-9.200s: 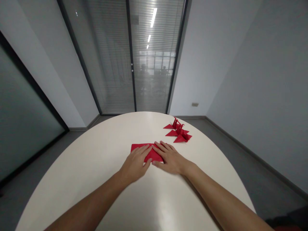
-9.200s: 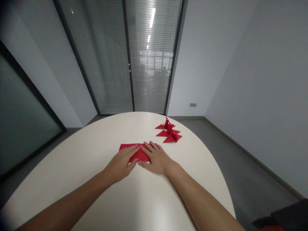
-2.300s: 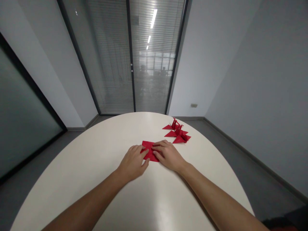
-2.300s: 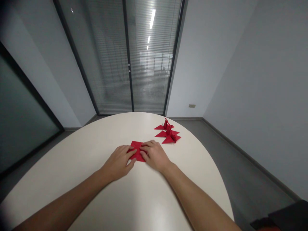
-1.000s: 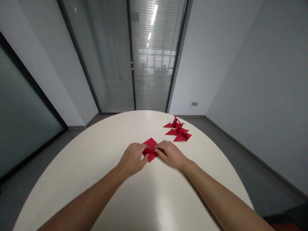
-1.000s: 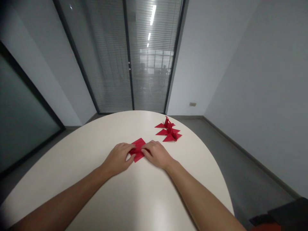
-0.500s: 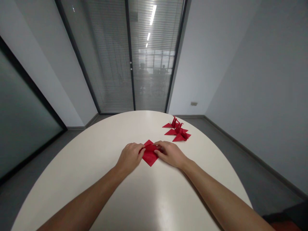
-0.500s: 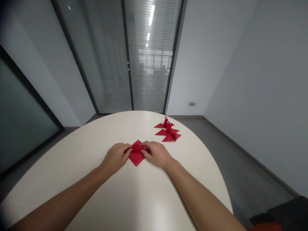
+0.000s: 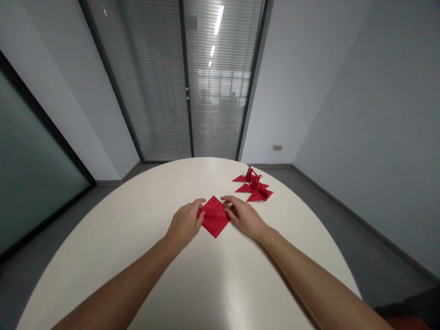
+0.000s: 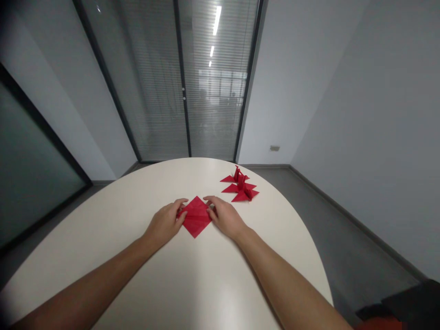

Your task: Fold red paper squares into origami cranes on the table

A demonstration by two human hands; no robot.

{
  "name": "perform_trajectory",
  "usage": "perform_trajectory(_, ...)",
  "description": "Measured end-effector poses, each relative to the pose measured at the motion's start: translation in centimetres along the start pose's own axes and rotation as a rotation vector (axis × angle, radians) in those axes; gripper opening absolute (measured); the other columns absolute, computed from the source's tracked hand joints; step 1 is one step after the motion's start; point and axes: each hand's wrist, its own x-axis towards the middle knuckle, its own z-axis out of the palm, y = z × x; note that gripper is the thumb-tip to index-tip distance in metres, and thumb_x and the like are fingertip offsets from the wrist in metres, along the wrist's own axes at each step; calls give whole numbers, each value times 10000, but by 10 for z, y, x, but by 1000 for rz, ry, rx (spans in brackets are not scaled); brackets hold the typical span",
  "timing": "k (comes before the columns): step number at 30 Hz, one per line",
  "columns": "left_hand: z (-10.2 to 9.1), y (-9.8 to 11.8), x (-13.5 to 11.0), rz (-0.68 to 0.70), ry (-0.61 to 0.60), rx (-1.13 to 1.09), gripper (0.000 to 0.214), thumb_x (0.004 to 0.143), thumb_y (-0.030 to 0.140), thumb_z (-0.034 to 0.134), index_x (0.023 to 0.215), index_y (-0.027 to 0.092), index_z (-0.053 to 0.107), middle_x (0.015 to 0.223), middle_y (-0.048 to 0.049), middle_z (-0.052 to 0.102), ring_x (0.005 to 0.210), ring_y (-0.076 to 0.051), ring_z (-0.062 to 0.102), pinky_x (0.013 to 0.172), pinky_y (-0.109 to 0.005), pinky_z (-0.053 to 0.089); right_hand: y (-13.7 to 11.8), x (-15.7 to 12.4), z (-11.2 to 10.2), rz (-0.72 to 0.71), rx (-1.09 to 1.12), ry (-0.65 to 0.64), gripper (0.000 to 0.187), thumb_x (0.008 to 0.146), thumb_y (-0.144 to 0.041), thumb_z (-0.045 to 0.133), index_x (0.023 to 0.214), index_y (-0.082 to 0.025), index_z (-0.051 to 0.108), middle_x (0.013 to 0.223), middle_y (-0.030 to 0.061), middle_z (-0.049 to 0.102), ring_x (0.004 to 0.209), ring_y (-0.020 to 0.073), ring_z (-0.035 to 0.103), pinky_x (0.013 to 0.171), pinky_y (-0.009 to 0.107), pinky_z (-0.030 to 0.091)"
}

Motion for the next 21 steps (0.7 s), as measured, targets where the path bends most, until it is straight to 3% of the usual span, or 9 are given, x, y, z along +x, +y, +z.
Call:
perform_trajectory(10,-1,-1,1,175,-1,-9,348,890,53,545,1145,225,709,1312,-83,640,1176,-244,599,1029,-436,506,3,0,-1,-141,-84,-21,303,906,-60,523,1065,-217,727,1148,71,681,1030,187,656,941,332,522)
perform_trajectory(15,0,-4,2,246,-83,-25,384,877,14,534,1121,231,735,1208,-49,728,1114,-236,648,1024,-451,499,0,-1,-1,-181,-175,-50,303,915,-102,546,1114,-215,745,1156,78,708,1059,212,637,966,367,519)
perform_trajectory(21,-3,1,2,187,-57,13,309,932,118,529,1161,210,715,1177,-62,741,1059,-248,663,978,-450,509,-7,-2,-6,-212,-205,-103,331,943,-179,559,1245,-190,692,1187,89,727,1073,247,629,961,393,512)
